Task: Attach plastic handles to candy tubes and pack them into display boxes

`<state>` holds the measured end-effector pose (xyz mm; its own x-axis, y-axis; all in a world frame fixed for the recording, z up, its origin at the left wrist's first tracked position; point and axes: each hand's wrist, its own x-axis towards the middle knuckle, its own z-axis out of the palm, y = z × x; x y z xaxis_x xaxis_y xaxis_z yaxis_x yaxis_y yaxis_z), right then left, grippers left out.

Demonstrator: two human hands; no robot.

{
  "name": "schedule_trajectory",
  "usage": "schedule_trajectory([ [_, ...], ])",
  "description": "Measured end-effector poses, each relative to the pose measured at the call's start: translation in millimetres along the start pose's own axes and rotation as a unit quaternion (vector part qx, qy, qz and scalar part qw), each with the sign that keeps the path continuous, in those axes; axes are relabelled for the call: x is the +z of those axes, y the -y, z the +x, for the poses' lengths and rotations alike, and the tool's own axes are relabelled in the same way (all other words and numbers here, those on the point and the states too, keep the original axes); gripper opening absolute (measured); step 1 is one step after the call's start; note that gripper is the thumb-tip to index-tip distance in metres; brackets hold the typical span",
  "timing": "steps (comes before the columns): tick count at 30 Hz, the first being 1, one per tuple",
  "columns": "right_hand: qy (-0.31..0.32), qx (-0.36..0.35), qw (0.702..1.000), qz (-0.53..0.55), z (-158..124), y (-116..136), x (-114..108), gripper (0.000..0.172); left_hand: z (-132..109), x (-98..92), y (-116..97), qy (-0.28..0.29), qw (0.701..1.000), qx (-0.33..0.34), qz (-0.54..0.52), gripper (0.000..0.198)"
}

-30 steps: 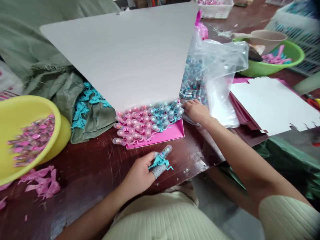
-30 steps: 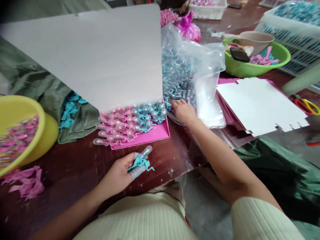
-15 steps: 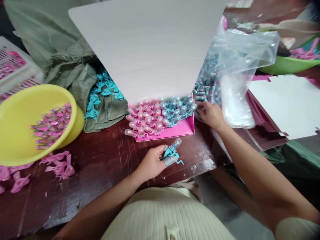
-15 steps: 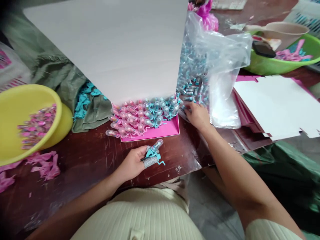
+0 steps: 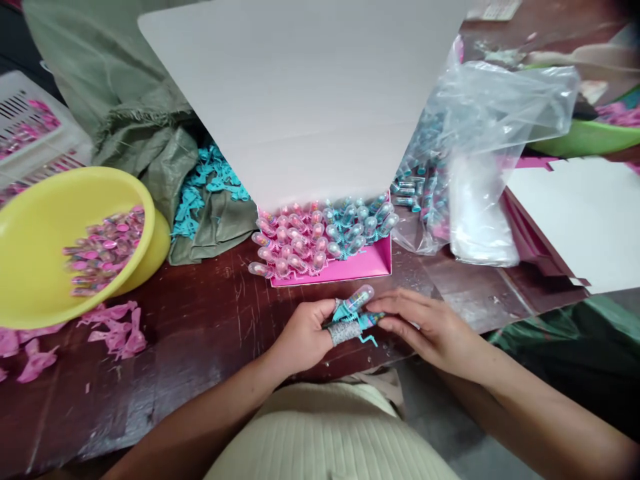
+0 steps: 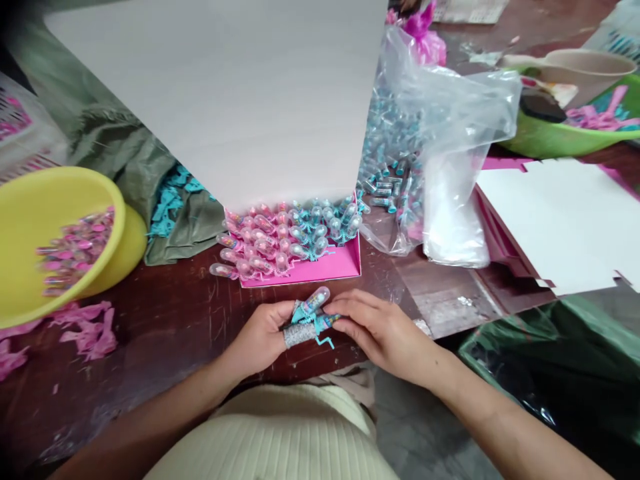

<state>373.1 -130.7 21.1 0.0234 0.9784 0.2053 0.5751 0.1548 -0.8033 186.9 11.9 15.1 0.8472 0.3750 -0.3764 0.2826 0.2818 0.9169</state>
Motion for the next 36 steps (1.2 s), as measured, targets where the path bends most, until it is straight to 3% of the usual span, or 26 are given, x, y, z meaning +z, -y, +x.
schedule_trajectory([
  [4, -0.025, -0.008, 0.999, -0.020, -2, 3, 4, 0.031, -8, 1.5, -2, -0.040, 0.996, 0.045, 0.068, 0.028],
  [6, -0.029, 0.007, 0.999, -0.032, -3, 4, 8, 0.021, -10, 1.6, -2, -0.064, 0.981, 0.085, 0.162, 0.023],
  [8, -0.011, 0.058, 0.998, -0.012, -4, 3, 9, 0.018, -11, 1.4, -2, -0.073, 0.955, 0.125, 0.258, 0.019],
  [10, 0.016, 0.131, 0.990, 0.041, -6, 0, 6, 0.034, -9, 1.4, -5, -0.058, 0.950, 0.132, 0.275, 0.016],
  [13, 0.022, 0.157, 0.981, 0.113, -10, -2, -7, 0.031, -5, 1.8, -11, -0.011, 0.988, 0.056, 0.141, 0.017],
  [15, 0.013, 0.095, 0.988, 0.117, -10, 1, -16, 0.043, -4, 2.5, -14, 0.011, 0.999, -0.039, 0.026, 0.025],
  [17, 0.013, 0.021, 0.995, 0.099, -8, 6, -20, 0.051, -6, 4.3, -15, 0.017, 0.990, -0.125, -0.057, 0.032],
  [21, -0.018, -0.006, 0.995, 0.093, -6, 7, -16, 0.018, -11, 10.7, -16, 0.040, 0.976, -0.171, -0.127, 0.038],
  [23, -0.047, 0.032, 0.989, 0.139, -9, 3, -13, 0.033, -12, 14.1, -17, 0.047, 0.973, -0.171, -0.148, 0.039],
  [27, -0.062, 0.076, 0.947, 0.305, -13, -7, -5, 0.099, -9, 22.7, -20, 0.077, 0.961, -0.197, -0.181, 0.045],
  [28, -0.050, 0.069, 0.938, 0.335, -12, -8, -3, 0.104, -8, 25.2, -21, 0.094, 0.960, -0.199, -0.172, 0.046],
  [29, -0.040, 0.053, 0.932, 0.357, -11, -8, -2, 0.098, -7, 27.2, -22, 0.111, 0.963, -0.193, -0.154, 0.048],
  [31, -0.050, 0.020, 0.928, 0.370, -9, -6, -4, 0.067, -6, 27.5, -27, 0.143, 0.978, -0.139, -0.067, 0.053],
  [33, -0.108, 0.014, 0.935, 0.339, -5, -8, -14, 0.040, -3, 20.0, -36, 0.103, 0.989, 0.002, 0.106, 0.051],
  [34, -0.149, 0.026, 0.941, 0.302, -2, -12, -21, 0.034, -1, 13.1, -41, 0.048, 0.970, 0.095, 0.218, 0.047],
  [35, -0.192, 0.042, 0.948, 0.250, 1, -17, -27, 0.032, 3, 4.9, -47, -0.016, 0.926, 0.186, 0.329, 0.041],
  [36, -0.234, 0.057, 0.953, 0.185, 6, -24, -33, 0.032, 9, -4.1, -52, -0.074, 0.863, 0.259, 0.428, 0.034],
])
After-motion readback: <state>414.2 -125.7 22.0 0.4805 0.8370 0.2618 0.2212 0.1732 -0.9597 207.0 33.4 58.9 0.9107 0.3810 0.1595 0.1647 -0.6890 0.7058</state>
